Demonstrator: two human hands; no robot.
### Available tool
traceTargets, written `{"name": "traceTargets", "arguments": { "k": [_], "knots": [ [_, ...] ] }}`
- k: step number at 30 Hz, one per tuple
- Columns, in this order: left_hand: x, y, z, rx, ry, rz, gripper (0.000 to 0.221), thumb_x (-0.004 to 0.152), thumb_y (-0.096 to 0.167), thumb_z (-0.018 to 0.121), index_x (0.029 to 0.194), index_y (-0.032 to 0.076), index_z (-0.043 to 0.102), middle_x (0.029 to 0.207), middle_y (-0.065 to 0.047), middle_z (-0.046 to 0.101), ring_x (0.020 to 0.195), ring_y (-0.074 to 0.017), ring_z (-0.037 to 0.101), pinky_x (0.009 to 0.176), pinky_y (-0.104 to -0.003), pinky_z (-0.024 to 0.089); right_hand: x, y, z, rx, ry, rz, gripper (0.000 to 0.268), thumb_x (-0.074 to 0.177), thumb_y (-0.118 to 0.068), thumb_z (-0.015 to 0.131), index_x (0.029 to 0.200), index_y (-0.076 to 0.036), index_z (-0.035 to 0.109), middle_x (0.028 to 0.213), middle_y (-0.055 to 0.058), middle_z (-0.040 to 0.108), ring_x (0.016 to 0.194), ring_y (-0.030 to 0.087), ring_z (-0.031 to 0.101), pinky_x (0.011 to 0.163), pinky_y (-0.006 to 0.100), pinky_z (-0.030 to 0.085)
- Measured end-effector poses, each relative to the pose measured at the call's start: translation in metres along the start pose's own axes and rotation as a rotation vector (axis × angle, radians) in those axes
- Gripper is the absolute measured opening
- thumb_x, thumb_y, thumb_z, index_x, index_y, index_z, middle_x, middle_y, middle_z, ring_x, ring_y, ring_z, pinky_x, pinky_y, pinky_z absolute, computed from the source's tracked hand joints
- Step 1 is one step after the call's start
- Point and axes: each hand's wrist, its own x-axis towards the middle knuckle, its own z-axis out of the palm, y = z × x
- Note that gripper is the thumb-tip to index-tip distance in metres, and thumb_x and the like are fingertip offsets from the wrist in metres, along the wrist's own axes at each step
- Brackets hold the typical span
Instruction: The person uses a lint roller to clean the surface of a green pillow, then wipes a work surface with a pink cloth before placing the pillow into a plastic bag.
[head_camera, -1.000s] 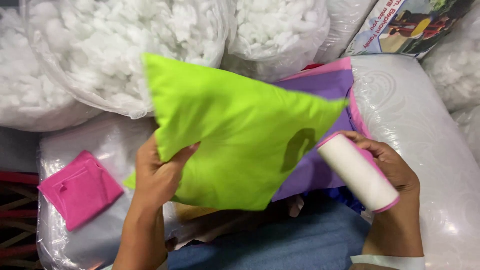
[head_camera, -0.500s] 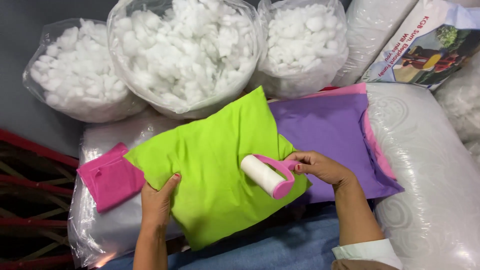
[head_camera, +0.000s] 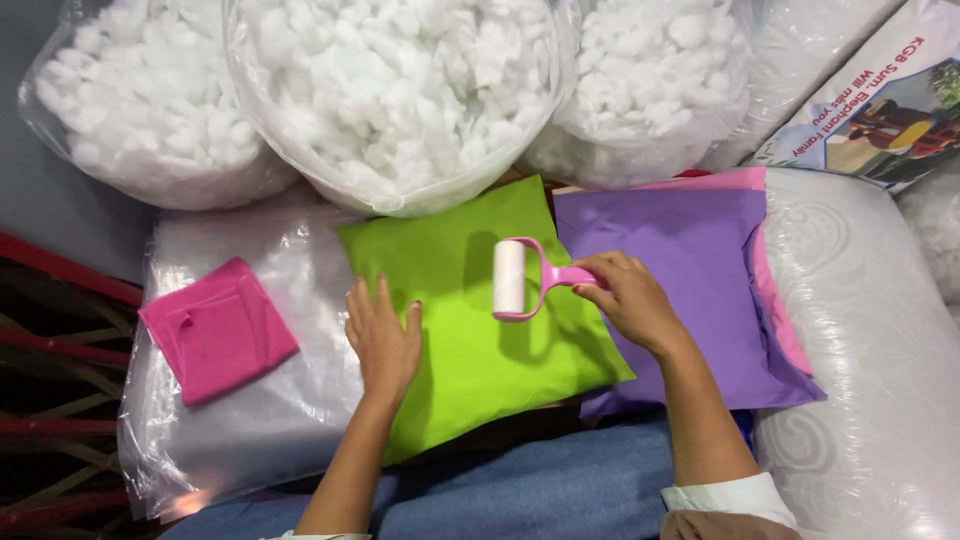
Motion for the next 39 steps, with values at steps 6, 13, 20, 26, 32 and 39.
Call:
{"name": "traceTargets", "arguments": {
  "k": [6,13,20,26,32,39],
  "knots": [
    [0.001,-0.032,0.056,0.369,-0.184,0.128,0.06,0.107,0.039,0.037,0.161,0.014,0.031,0.171,-0.011,0.022,0.158,-0.0388,0.01,0.121,-0.069,0.008,0.018,-0.03,0.033,-0.418,-0.094,-0.135,0.031,0.094,-0.044,0.067,0.121,-0.031,0.072,0.103,0.01,0.071,0.099,0.036,0.067,0.082,0.048,0.056],
    [-0.008,-0.056,0.05,0.298,-0.016,0.045,0.068,0.104,0.044,0.039,0.162,0.011,0.028,0.17,-0.021,0.015,0.155,-0.0498,0.008,0.118,-0.072,0.012,-0.032,0.007,-0.025,-0.501,-0.07,0.177,0.031,0.094,-0.045,0.066,0.122,-0.034,0.072,0.099,0.01,0.072,0.1,0.038,0.067,0.083,0.047,0.056],
    [-0.021,-0.065,0.073,0.383,-0.146,0.148,0.064,0.106,0.041,0.034,0.163,0.013,0.024,0.172,-0.013,0.016,0.157,-0.0406,0.007,0.121,-0.068,0.008,-0.054,0.0,0.003,-0.359,-0.208,-0.023,0.03,0.091,-0.043,0.068,0.118,-0.032,0.074,0.098,0.009,0.072,0.098,0.035,0.067,0.086,0.045,0.055],
    [-0.034,-0.039,0.074,0.324,-0.038,0.158,0.066,0.105,0.043,0.036,0.162,0.012,0.027,0.172,-0.018,0.013,0.157,-0.0442,0.005,0.12,-0.068,0.005,-0.077,0.018,-0.027,-0.286,-0.143,0.079,0.033,0.089,-0.04,0.071,0.12,-0.031,0.074,0.1,0.01,0.072,0.105,0.037,0.064,0.093,0.047,0.053],
    [-0.037,-0.044,0.092,0.395,-0.119,0.307,0.065,0.105,0.043,0.037,0.162,0.014,0.028,0.17,-0.013,0.02,0.157,-0.0388,0.011,0.121,-0.066,0.008,-0.074,0.019,-0.001,-0.279,-0.295,-0.018,0.031,0.087,-0.041,0.073,0.117,-0.032,0.074,0.101,0.008,0.071,0.104,0.035,0.063,0.092,0.047,0.052],
    [0.022,-0.072,0.068,0.302,0.131,0.179,0.055,0.107,0.046,0.037,0.153,0.017,0.047,0.158,-0.014,0.044,0.153,-0.0403,0.026,0.117,-0.07,0.019,-0.097,0.04,-0.074,0.144,-0.143,0.34,0.033,0.089,-0.029,0.071,0.121,-0.023,0.074,0.109,0.022,0.075,0.112,0.048,0.064,0.097,0.054,0.05]
  ]
}}
